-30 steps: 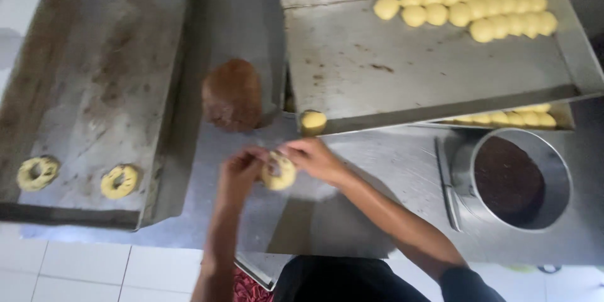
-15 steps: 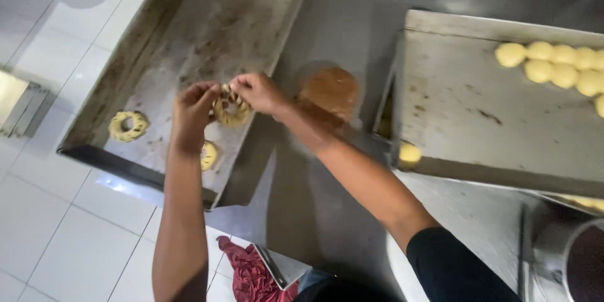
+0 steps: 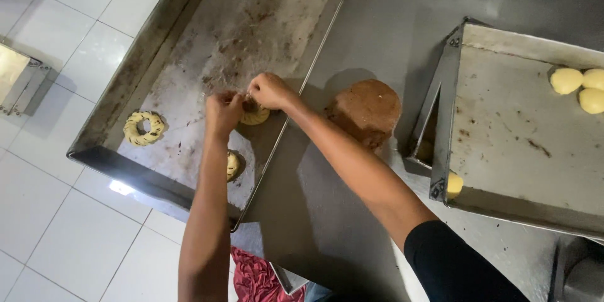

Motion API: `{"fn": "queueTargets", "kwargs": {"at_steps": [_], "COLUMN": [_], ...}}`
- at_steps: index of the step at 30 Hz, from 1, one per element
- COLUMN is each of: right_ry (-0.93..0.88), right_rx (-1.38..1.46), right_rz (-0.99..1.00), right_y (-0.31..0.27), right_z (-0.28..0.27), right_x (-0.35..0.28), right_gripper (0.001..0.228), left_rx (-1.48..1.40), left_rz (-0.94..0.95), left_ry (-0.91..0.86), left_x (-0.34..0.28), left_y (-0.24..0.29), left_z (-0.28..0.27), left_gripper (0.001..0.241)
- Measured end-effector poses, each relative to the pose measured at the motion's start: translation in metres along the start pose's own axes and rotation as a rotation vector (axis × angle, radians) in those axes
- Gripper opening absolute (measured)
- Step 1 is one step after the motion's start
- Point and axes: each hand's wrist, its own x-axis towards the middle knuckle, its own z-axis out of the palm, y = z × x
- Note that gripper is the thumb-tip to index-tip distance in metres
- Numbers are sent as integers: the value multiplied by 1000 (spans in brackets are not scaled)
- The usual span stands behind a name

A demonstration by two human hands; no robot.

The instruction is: The baker fills small dough balls with a dark filling, rolls them out, scores the surface with a knife, and shapes them into ring-shaped pastries.

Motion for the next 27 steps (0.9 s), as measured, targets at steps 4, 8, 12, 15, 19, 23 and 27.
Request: {"fn": "queueTargets", "kwargs": {"at_steps": [4,8,12,15,19,23,27], "right_ry": [209,372,450,427,543,20,55], "right_rx": [-66,-318,-340,-389,-775,-430,-254], "right_rz": [-171,-258,-235,-19,-68,492,493], "right_y": [-24,-21,-55,-38,36,44,52], "right_z": [-7,-11,-65,-133,-197,-210,-195], "right_x": [-20,-30,-65,-94,-122,-153,-166], "right_gripper": [15,12,17,25,43,77,79], "left_rx": [217,511,605,571,-762,-763,-730], "left_rz": [143,166,365,560,219,-93,-469], "left_ry": [73,182,262,456,-66,-107,9], "left_x": [-18,-27,-15,-64,-163,-230,-235], "left_y": [40,57,24,106,92,115,152], "left_z": [2,7,11,17,122,186,218], "left_gripper": [22,23,25,29,33,84,91]}}
